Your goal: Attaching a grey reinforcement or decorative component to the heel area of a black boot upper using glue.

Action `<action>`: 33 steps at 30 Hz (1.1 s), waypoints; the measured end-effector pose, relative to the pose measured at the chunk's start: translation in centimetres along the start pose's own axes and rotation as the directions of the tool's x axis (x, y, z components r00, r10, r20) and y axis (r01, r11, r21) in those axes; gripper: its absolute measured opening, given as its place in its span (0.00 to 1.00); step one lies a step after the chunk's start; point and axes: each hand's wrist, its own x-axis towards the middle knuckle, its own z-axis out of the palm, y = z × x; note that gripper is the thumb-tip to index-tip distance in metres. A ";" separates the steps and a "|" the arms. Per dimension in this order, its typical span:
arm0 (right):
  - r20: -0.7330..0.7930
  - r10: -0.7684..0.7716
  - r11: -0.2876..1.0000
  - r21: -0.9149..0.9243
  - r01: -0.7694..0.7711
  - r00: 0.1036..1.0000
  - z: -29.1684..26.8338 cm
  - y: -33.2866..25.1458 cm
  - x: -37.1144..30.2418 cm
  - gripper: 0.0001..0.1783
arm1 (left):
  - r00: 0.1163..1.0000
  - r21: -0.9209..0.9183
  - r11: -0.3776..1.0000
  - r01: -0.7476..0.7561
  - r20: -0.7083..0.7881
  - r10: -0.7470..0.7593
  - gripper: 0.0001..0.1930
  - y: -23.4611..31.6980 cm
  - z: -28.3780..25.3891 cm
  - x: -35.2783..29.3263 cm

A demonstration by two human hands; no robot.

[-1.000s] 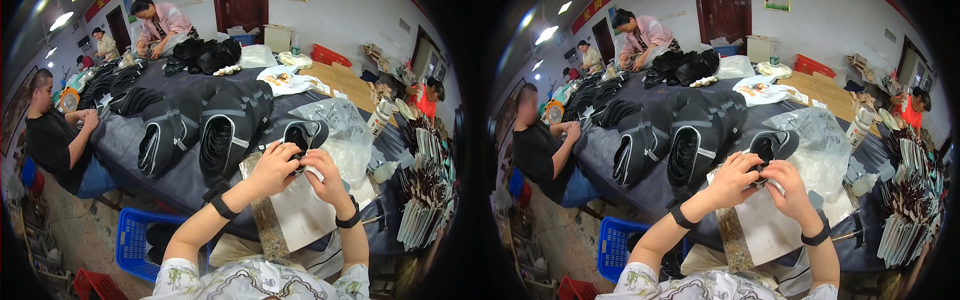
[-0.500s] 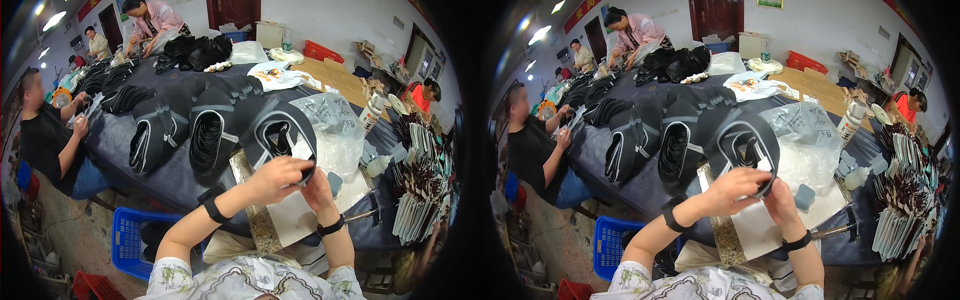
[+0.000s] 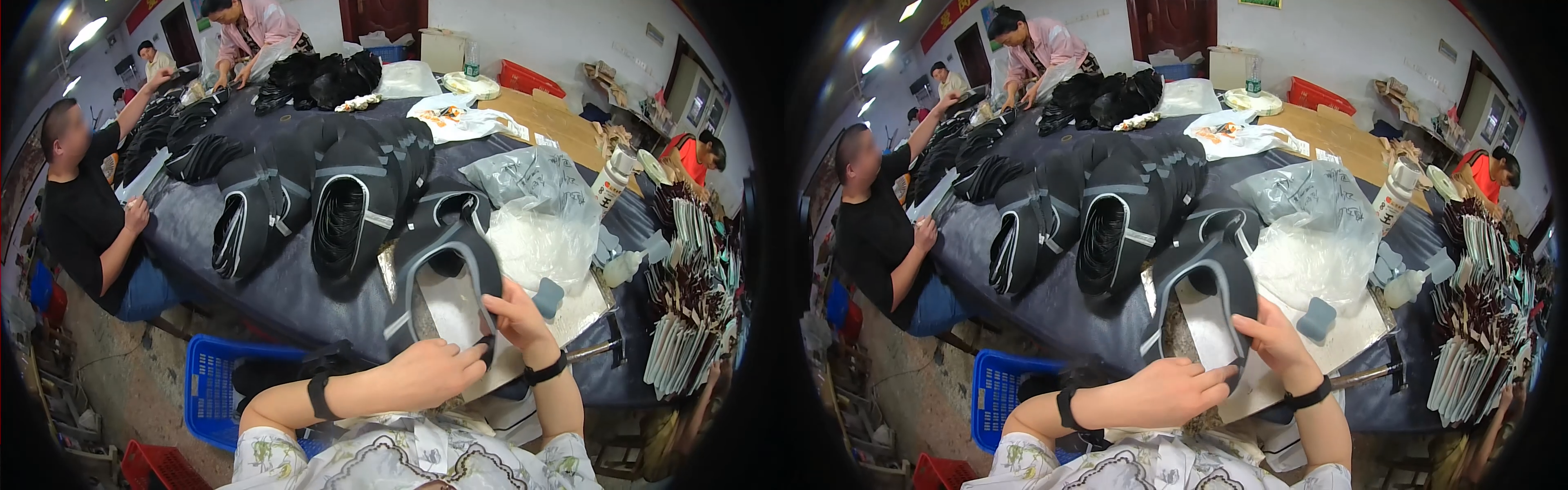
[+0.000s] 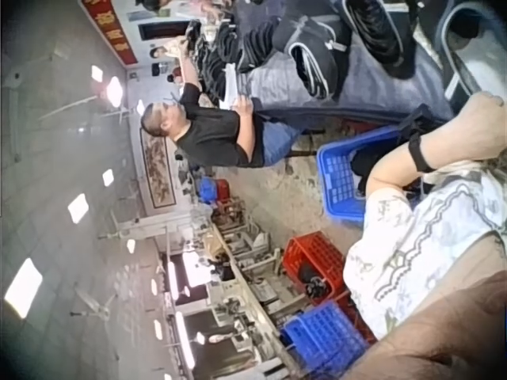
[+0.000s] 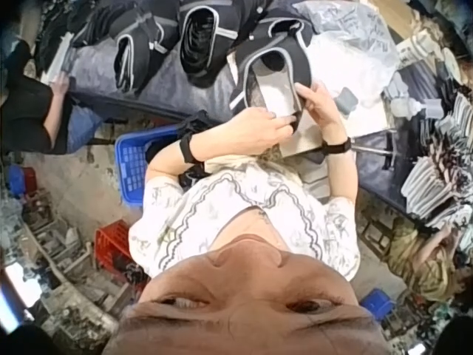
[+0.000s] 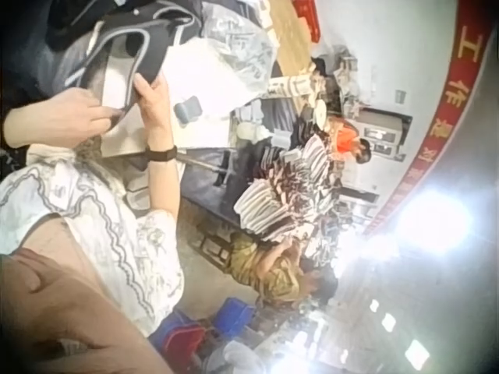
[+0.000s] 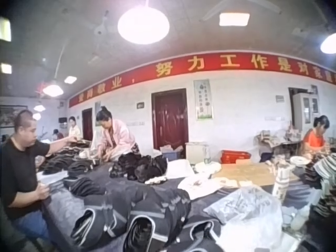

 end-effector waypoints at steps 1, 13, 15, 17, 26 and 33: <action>-0.027 0.020 0.995 -0.100 -0.022 0.999 -1.1 1.5 1.0 0.30 | 0.991 -0.027 0.997 0.077 0.108 -0.073 0.11 0.0 1.0 0.3; -0.070 -0.695 -0.060 -0.986 -0.155 0.715 -6.4 -0.9 -3.2 0.24 | 0.950 -0.322 0.907 0.271 -0.065 -0.307 0.22 -6.5 6.8 2.8; -0.098 -0.657 -0.088 -0.975 -0.205 0.748 -8.0 -0.1 -4.0 0.24 | 0.956 -0.229 0.935 0.271 -0.047 -0.289 0.24 -5.5 6.4 3.1; -0.135 -0.614 -0.118 -0.958 -0.259 0.778 -9.4 1.1 -5.0 0.25 | 0.949 -0.247 0.927 0.282 -0.069 -0.308 0.25 -4.1 6.3 3.1; -0.158 -0.751 -0.047 -0.956 -0.291 0.641 -10.7 2.6 -3.5 0.17 | 0.856 -0.189 0.976 0.108 -0.481 -0.188 0.18 -1.9 4.7 2.0; -0.332 -0.345 0.938 -0.149 0.312 0.878 0.3 -1.4 -5.9 0.16 | 0.737 -0.566 0.823 0.050 -0.535 -0.413 0.20 -0.7 3.3 2.6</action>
